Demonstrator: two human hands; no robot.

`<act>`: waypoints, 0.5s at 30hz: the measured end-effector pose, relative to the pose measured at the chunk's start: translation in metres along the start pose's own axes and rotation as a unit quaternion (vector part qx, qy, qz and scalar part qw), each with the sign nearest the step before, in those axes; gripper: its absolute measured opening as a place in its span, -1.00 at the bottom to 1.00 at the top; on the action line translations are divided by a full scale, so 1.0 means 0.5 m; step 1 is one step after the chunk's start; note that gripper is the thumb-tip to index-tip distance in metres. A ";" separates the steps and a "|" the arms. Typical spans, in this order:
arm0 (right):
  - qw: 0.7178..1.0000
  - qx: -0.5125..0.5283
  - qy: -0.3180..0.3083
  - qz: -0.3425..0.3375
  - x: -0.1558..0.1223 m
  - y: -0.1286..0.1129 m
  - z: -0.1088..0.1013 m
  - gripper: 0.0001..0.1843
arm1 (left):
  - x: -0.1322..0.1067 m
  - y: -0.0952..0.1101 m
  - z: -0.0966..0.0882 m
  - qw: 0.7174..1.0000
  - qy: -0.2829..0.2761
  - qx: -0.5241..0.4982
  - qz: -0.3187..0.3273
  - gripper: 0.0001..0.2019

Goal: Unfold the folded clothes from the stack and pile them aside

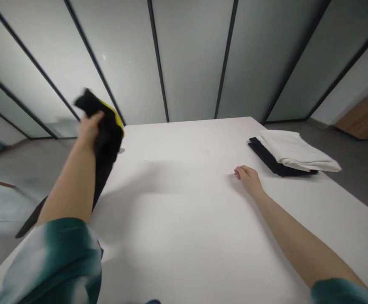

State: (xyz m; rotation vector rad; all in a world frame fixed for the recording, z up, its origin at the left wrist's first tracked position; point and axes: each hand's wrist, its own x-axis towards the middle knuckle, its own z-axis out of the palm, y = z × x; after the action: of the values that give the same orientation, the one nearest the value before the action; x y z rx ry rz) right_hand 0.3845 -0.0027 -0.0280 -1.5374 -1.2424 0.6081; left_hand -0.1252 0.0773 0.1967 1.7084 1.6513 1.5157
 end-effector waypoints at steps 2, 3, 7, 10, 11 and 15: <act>1.000 -0.018 -0.010 -0.006 0.001 0.000 0.000 -0.63 | -0.025 -0.055 0.035 0.986 -0.097 0.121 -0.058 -0.32; 0.999 -0.028 -0.016 -0.011 0.001 -0.001 0.000 -0.62 | -0.048 -0.091 0.052 0.965 -0.153 0.200 -0.073 -0.29; 0.997 -0.068 -0.037 -0.032 -0.001 -0.006 0.000 -0.60 | -0.177 -0.236 0.078 0.866 -0.255 0.427 -0.046 -0.26; 0.995 -0.086 -0.042 -0.039 -0.004 -0.006 0.000 -0.60 | -0.262 -0.299 0.060 0.832 -0.256 0.484 -0.088 -0.26; 0.994 -0.088 -0.043 -0.042 -0.005 -0.006 0.000 -0.60 | -0.281 -0.310 0.051 0.829 -0.251 0.492 -0.095 -0.28; 0.994 -0.086 -0.048 -0.046 -0.005 0.000 0.001 -0.62 | -0.309 -0.334 0.008 0.834 -0.209 0.498 -0.113 -0.29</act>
State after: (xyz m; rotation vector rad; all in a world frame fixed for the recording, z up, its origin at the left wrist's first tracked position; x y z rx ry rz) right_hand 0.3834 -0.0047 -0.0284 -1.5963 -1.4634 0.5320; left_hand -0.1732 -0.0078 -0.0088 1.9413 2.4260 0.0343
